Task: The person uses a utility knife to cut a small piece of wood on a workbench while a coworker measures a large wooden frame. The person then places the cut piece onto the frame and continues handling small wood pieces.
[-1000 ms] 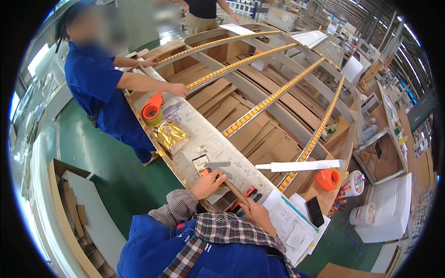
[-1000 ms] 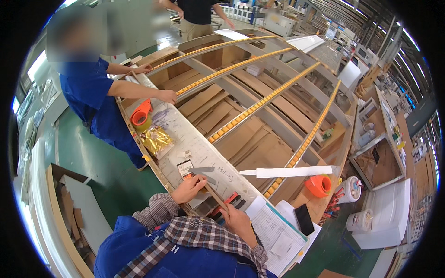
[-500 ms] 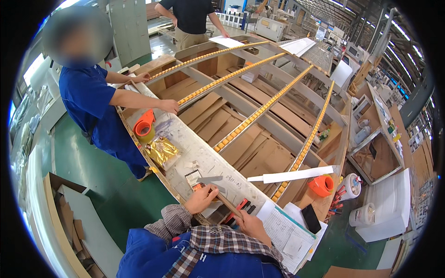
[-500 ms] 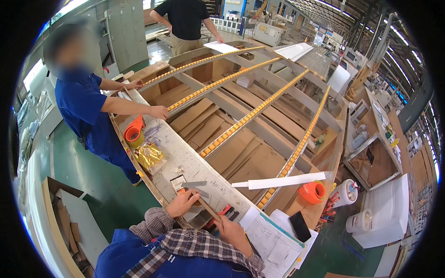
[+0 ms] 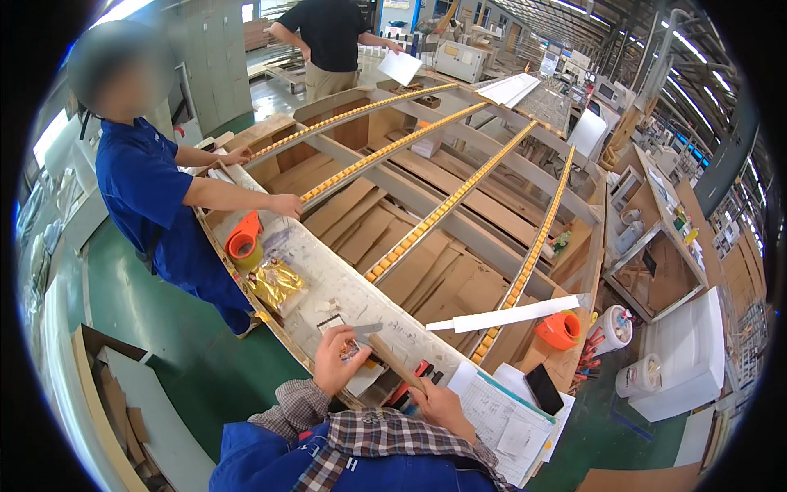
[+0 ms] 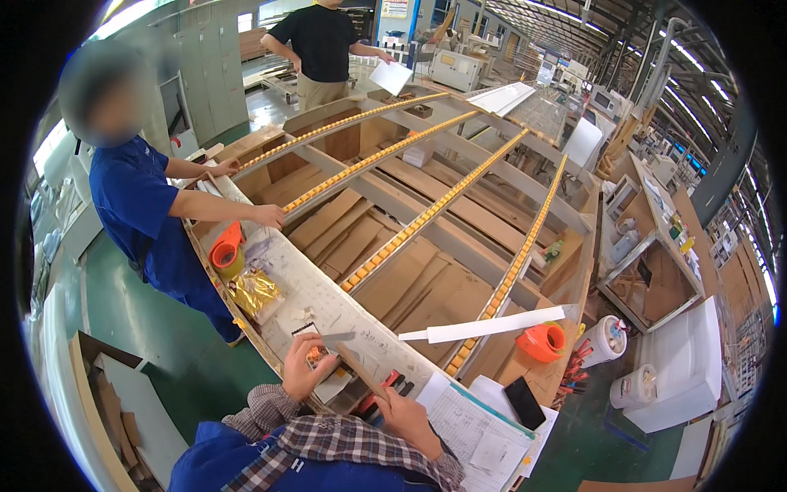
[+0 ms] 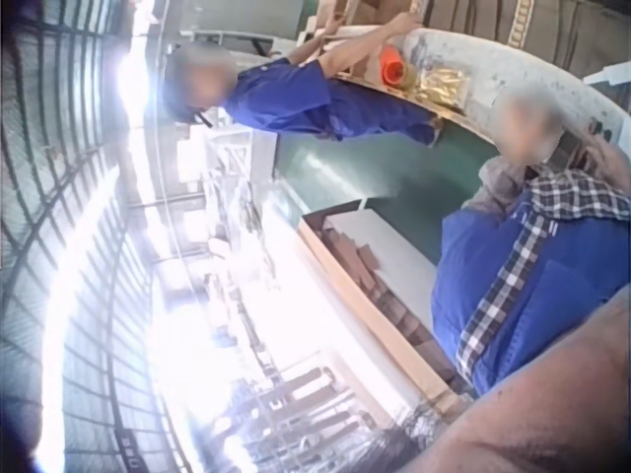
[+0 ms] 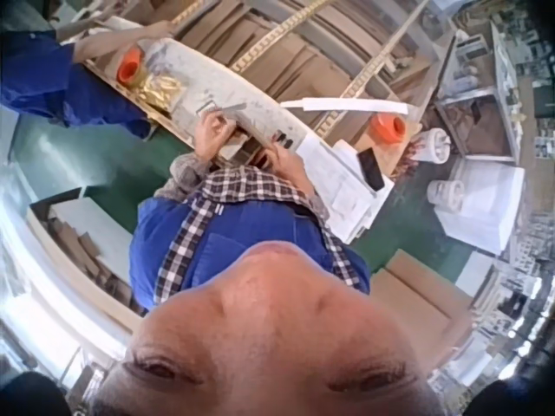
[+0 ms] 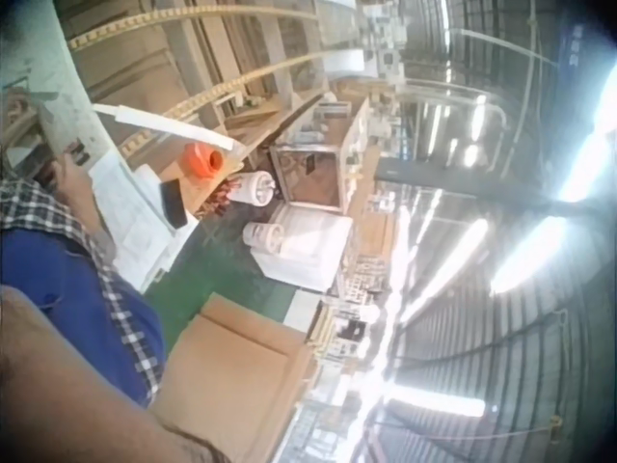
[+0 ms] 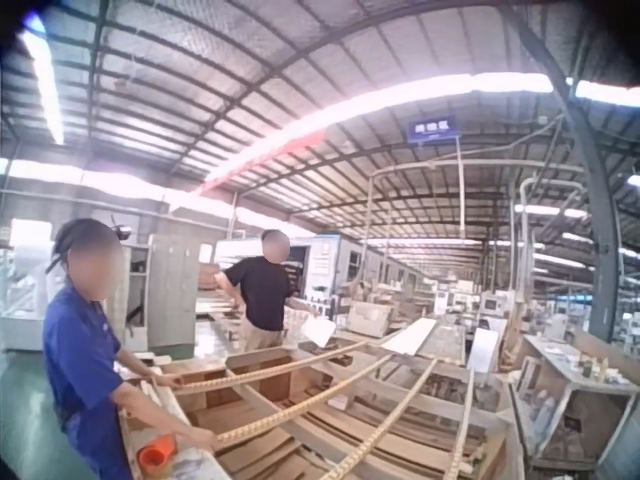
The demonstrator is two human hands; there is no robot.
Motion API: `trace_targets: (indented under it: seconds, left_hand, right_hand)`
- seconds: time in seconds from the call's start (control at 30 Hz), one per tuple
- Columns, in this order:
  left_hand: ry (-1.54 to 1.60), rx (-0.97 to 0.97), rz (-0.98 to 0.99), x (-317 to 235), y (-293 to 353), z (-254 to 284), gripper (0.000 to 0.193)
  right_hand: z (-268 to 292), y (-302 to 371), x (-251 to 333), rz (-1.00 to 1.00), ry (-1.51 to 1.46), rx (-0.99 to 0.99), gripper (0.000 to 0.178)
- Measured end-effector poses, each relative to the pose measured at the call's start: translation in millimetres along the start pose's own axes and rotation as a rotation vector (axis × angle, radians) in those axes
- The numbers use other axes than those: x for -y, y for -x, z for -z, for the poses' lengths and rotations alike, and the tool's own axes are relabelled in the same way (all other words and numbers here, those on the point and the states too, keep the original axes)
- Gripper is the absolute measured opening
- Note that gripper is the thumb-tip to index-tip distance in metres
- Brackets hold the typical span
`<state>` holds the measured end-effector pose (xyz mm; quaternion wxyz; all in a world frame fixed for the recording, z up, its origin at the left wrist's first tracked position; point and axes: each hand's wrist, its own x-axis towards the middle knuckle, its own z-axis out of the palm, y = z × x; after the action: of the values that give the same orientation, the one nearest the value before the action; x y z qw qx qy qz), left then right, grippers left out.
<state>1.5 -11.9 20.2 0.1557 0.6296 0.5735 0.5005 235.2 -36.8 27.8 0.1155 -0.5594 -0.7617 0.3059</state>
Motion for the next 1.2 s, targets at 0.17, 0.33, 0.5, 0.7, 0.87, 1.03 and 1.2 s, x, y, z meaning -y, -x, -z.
trace_targets:
  seconds: [0.17,0.33,0.5,0.7,0.87,1.03,1.2]
  left_hand:
    - [-0.311,0.324,-0.255,-8,15,19,0.030]
    - [-0.440,0.391,-0.253,-2,25,29,0.036]
    - [-0.396,0.426,-0.211,-6,23,28,0.037]
    - [-0.396,0.415,-0.193,-14,20,31,0.021]
    - [-0.374,0.315,-0.261,-8,21,29,0.011]
    - [-0.281,0.229,-0.202,1,29,23,0.009]
    - [-0.296,0.183,-0.178,-4,28,24,0.013]
  right_hand:
    - [8,2,4,-0.006,-0.008,-0.069,0.026]
    - [1,2,0,0.010,-0.040,-0.145,0.025]
    - [16,5,11,-0.057,-0.169,-0.134,0.031]
    - [14,3,11,-0.102,-0.372,-0.040,0.028]
    - [14,1,18,-0.098,-0.570,0.103,0.032]
    - [8,-2,15,-0.131,-0.640,0.233,0.034]
    - [4,-6,6,-0.172,-0.804,0.316,0.035]
